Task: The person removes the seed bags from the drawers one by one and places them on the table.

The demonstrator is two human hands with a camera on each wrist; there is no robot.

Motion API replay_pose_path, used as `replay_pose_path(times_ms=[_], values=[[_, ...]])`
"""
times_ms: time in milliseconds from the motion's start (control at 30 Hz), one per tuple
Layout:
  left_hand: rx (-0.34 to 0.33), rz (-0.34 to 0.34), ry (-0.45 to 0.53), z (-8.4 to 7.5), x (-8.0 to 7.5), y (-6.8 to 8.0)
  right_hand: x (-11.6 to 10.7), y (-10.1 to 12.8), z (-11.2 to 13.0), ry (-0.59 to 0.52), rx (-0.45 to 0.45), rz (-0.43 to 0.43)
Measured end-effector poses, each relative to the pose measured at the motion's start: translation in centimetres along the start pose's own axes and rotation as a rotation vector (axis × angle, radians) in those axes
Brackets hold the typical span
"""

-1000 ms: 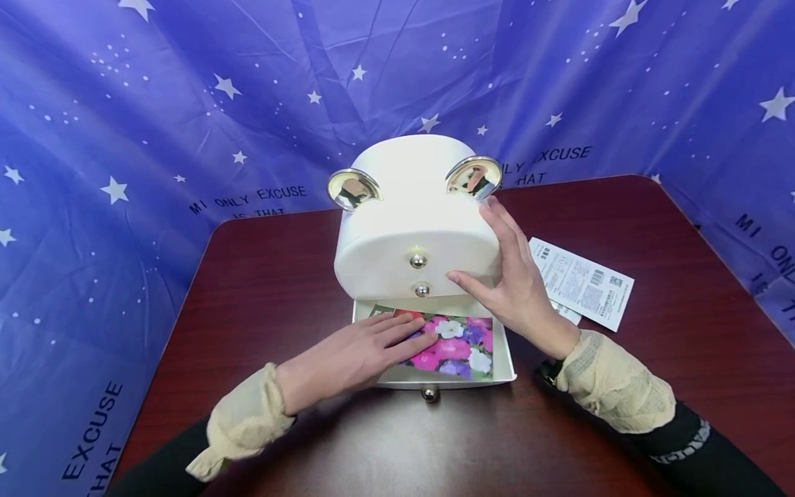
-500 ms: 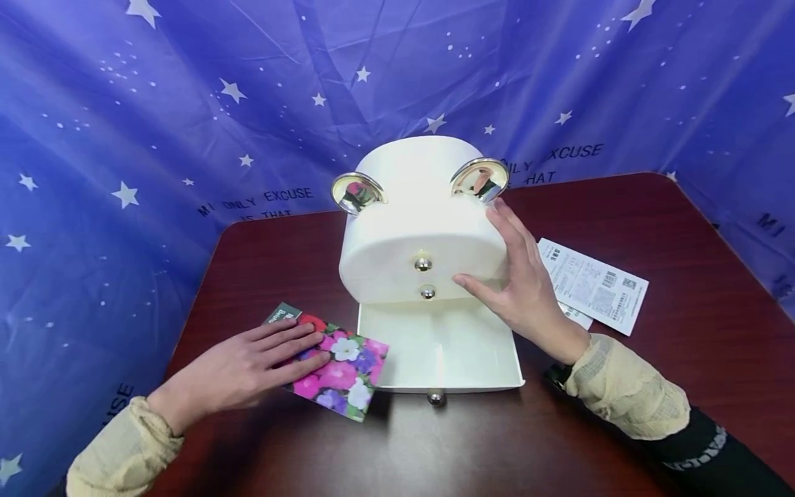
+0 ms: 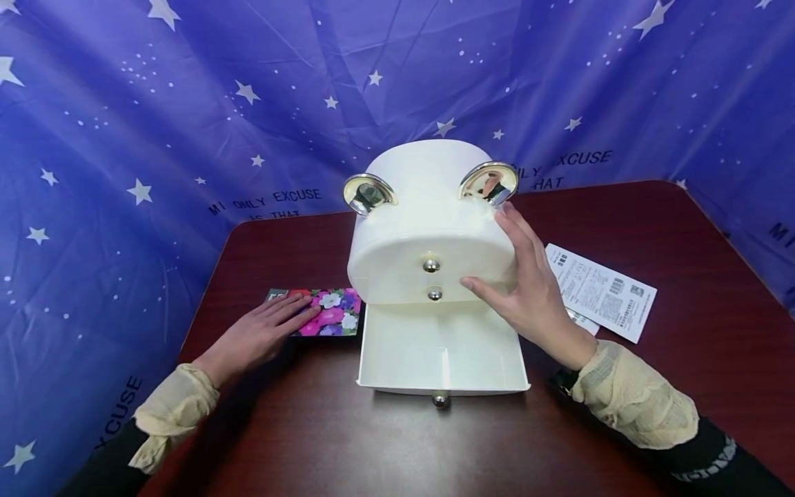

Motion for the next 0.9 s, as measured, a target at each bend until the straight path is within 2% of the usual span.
replay_pose_path(times_ms=[100,200,300,367,467,600,733,800,900], values=[[-0.055,0.101,0.068,0.0,1.6,-0.2,0.2,0.0,0.0,-0.009,0.011,0.008],[-0.107,0.184,0.146,-0.3,2.6,-0.2,0.4,0.0,0.1,-0.007,0.012,0.016],[-0.175,0.207,0.194,-0.6,2.7,-0.3,0.4,0.0,0.2,0.003,0.003,0.01],[-0.229,0.176,0.22,-0.8,2.5,-0.6,0.4,0.0,0.2,0.006,-0.004,0.003],[-0.293,0.091,0.297,-1.6,2.0,-1.5,0.4,-0.1,0.2,0.003,-0.015,0.004],[-0.305,0.003,0.453,-3.7,1.7,-3.3,-0.1,0.1,-0.2,-0.016,0.01,0.06],[-0.302,-0.046,0.584,-5.5,2.0,-5.2,-1.3,1.7,-1.3,-0.013,0.123,0.182],[-0.307,-0.078,0.62,-5.9,2.2,-6.0,-1.9,3.0,-2.0,0.003,0.182,0.26],[-0.312,-0.145,0.66,-5.8,2.5,-6.8,-2.5,4.8,-3.0,0.024,0.208,0.407]])
Point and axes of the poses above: each hand's wrist, its own y-axis away from the middle knuckle, its own x-axis out of the palm, z = x × y, the point moved 3 cm from there along -y, towards the middle knuckle, and after that the axes turned 11 degrees about x, right-handed, at the moved point
